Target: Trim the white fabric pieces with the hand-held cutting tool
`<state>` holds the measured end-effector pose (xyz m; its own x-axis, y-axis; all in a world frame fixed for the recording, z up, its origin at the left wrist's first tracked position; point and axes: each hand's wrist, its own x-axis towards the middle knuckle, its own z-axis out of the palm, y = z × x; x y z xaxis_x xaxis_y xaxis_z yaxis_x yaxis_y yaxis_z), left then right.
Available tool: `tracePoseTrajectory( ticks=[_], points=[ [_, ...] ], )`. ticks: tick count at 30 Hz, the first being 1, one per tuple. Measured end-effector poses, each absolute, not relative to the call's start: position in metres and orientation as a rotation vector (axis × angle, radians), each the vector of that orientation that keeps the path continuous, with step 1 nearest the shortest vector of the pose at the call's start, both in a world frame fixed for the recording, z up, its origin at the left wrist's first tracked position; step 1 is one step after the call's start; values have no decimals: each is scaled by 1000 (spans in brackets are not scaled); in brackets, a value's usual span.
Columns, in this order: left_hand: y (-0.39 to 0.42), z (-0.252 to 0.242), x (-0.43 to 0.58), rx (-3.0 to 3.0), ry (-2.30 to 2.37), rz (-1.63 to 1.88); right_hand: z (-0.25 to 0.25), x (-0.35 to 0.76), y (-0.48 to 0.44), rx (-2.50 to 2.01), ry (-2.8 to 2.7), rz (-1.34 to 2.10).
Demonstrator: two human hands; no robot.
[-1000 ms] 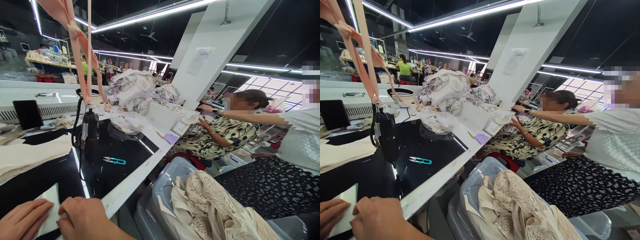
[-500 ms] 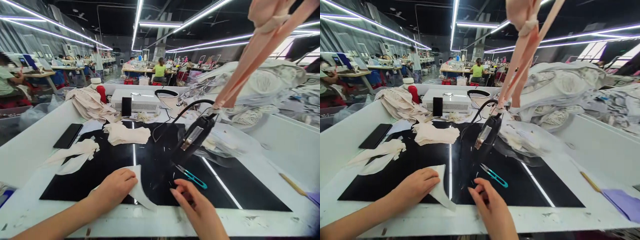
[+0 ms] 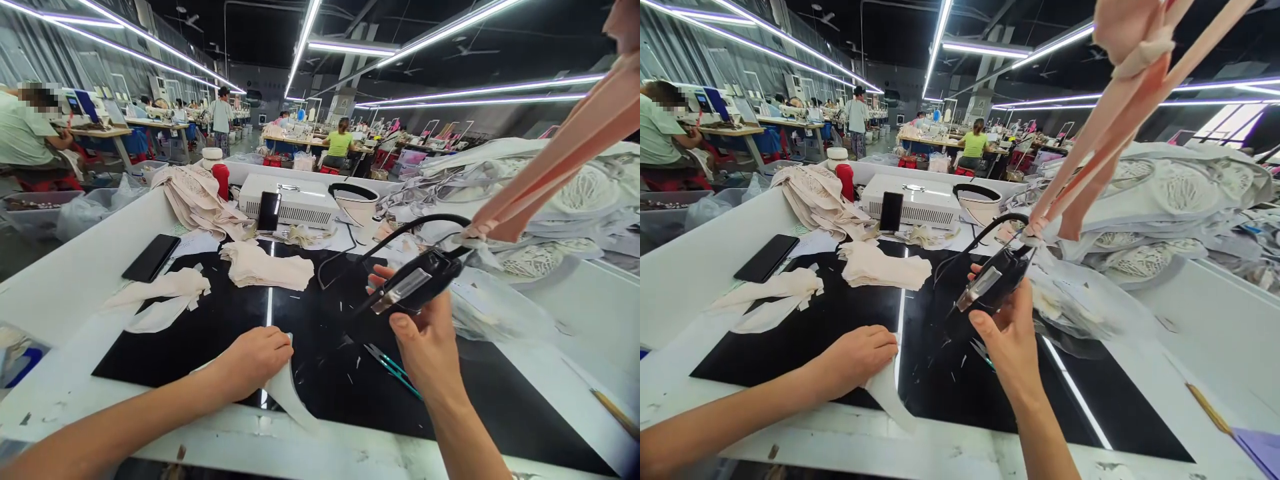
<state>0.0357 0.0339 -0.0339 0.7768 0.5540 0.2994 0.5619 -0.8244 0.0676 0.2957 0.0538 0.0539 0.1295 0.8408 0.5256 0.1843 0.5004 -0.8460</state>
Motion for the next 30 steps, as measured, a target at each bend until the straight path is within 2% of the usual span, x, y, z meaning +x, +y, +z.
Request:
tracePoseTrajectory(
  ticks=[3, 10, 19, 30],
  points=[
    [32, -39, 35, -2925, -922, -495, 55, 272, 54, -902, -1330, 639],
    [21, -45, 31, -2934, -988, -603, 51, 225, 52, -856, -1137, 459],
    [14, -41, 34, -2912, -988, -568, 30, 198, 72, -716, -1126, 632],
    [12, -46, 37, -2900, -986, -531, 32, 193, 75, -643, -1089, 732]
  ],
)
